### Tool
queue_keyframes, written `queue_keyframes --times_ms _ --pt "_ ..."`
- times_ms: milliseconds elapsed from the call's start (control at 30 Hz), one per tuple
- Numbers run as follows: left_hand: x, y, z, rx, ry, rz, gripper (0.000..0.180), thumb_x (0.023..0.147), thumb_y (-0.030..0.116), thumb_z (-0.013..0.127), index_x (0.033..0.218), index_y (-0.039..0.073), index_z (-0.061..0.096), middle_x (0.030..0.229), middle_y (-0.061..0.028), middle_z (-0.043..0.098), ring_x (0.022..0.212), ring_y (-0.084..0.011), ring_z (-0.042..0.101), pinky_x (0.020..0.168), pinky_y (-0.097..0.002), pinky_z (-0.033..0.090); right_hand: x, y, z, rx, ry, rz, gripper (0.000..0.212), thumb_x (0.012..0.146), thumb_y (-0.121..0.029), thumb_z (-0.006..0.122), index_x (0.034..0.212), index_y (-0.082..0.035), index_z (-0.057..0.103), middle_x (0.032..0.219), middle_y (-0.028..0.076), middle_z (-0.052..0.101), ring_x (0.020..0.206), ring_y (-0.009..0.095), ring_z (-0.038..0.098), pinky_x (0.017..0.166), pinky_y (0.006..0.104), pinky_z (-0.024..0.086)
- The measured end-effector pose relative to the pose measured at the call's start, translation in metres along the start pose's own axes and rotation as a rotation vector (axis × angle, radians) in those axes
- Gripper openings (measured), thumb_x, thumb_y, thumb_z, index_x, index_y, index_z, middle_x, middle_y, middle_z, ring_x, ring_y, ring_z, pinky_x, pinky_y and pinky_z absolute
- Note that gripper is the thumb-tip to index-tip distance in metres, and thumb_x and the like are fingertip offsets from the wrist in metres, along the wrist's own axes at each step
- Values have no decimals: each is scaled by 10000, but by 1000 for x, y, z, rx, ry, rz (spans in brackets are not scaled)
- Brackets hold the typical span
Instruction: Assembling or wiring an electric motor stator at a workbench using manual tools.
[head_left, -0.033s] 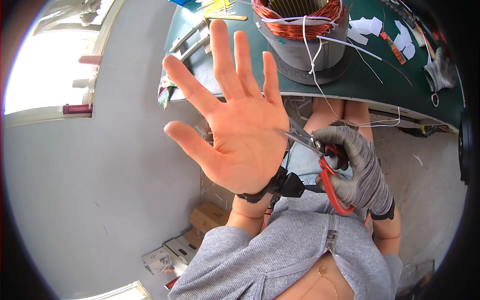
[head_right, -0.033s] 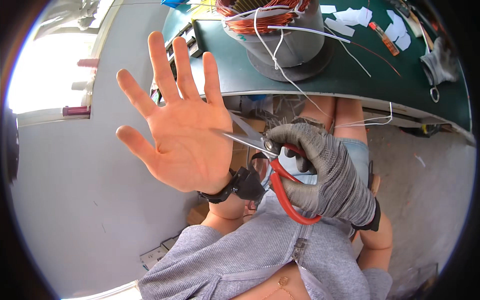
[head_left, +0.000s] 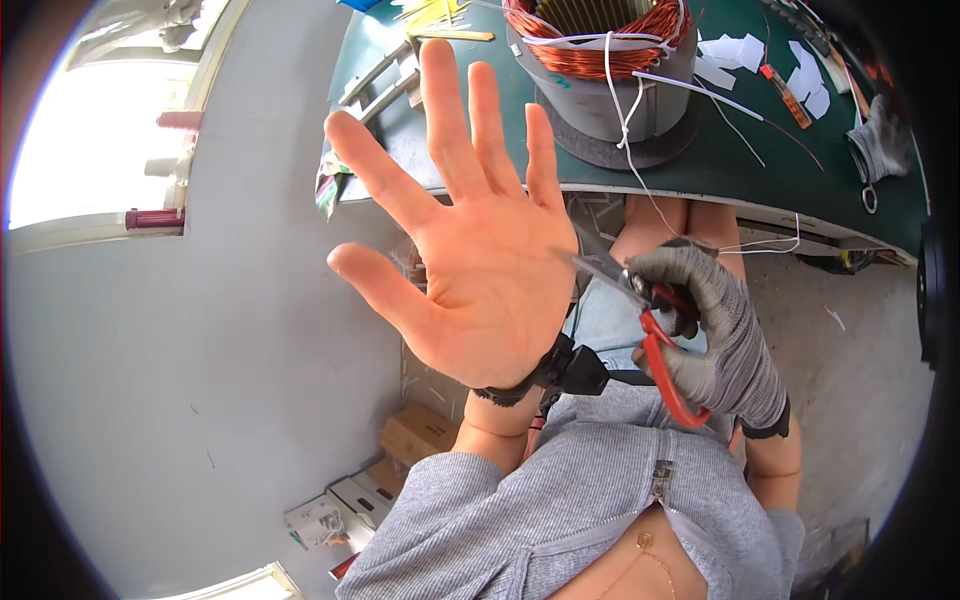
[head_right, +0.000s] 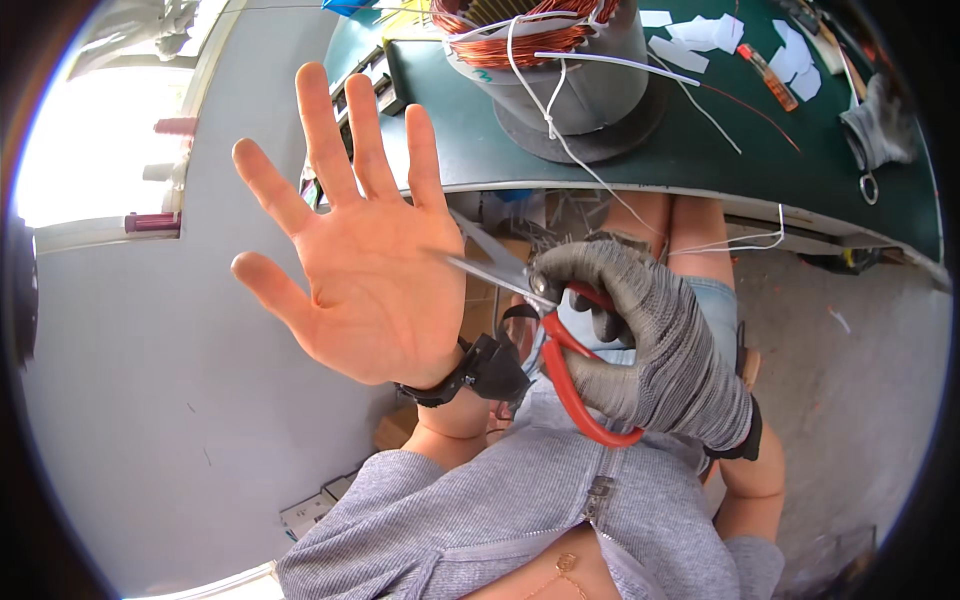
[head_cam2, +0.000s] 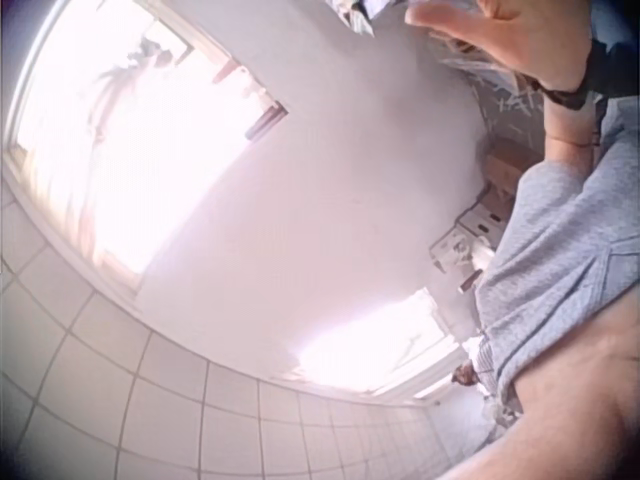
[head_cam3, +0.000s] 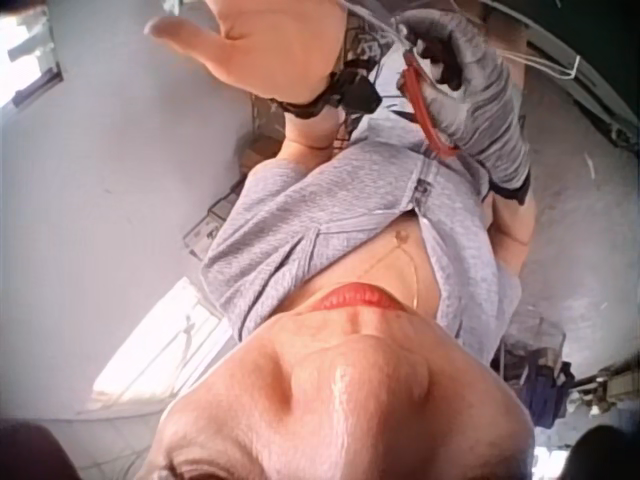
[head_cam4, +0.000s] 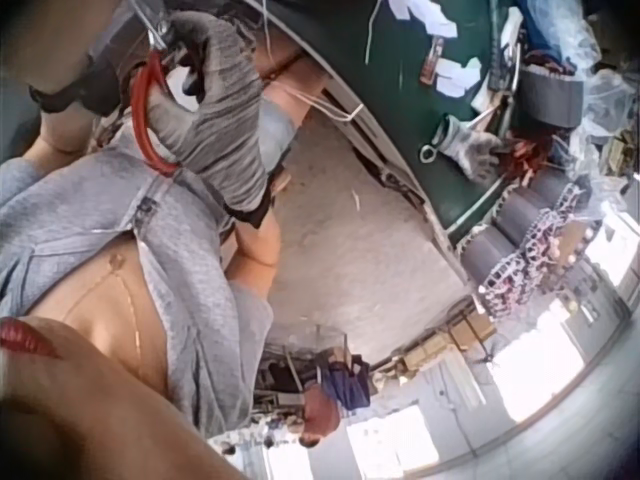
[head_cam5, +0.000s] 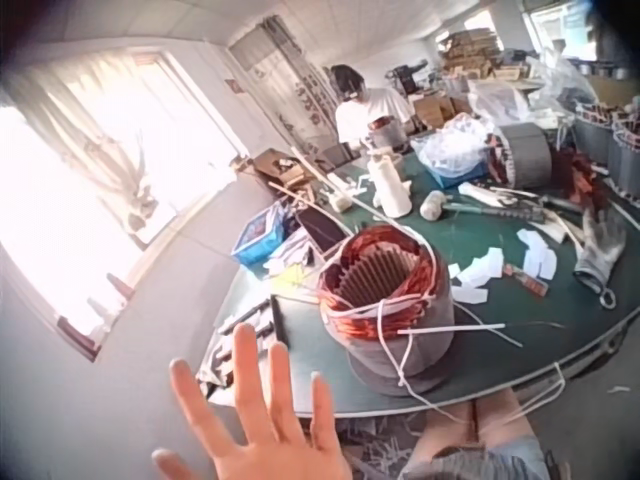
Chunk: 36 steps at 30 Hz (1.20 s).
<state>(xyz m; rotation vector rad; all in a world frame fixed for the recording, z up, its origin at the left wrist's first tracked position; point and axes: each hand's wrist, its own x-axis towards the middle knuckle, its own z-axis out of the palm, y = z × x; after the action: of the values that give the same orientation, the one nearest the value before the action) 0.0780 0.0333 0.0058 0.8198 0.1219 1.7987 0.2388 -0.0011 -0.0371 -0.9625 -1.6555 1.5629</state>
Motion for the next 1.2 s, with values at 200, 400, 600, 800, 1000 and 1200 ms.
queue_keyframes --times_ms 200,400,600,800,1000,1200 --pt "1 2 -3 44 -39 -12 555 899 524 307 1382 256 247 1472 -143 -28 1354 -310 67 1087 -508 70 0 -5 -1 -67 -14 -47 500 657 -132 697 1121 -84 518 970 35 536 836 106 526 673 219 450" --pt "0 3 -4 21 -53 -33 557 898 529 307 1383 263 245 1472 -142 -33 1354 -321 49 1087 -506 64 0 -6 0 -38 23 10 490 654 -125 698 1111 -94 523 969 18 543 837 97 518 686 207 439" --pt "0 1 -2 -41 -62 -49 555 897 531 308 1382 267 253 1472 -139 -40 1339 -393 -3 1088 -509 41 0 -6 -4 -59 10 3 496 643 -116 703 1106 -98 527 955 14 538 819 93 512 681 207 440" --pt "0 1 -2 -53 -79 -53 561 894 537 307 1384 271 249 1471 -137 -45 1323 -439 -23 1088 -513 27 -2 -5 -4 -69 19 22 513 636 -128 711 1115 -96 527 967 24 520 824 97 501 693 212 436" --pt "-1 2 -2 -33 -76 -49 560 895 541 301 1382 268 256 1472 -131 -45 1331 -418 -8 1088 -512 26 -2 -5 -4 -76 49 91 494 646 -118 698 1111 -92 531 963 22 511 814 89 491 696 206 432" --pt "-2 2 -3 36 -50 -23 560 896 539 297 1382 265 253 1473 -132 -35 1339 -391 15 1092 -499 39 -2 -5 4 -42 166 7 511 576 -117 735 1057 -86 566 869 4 541 705 73 500 593 211 421"
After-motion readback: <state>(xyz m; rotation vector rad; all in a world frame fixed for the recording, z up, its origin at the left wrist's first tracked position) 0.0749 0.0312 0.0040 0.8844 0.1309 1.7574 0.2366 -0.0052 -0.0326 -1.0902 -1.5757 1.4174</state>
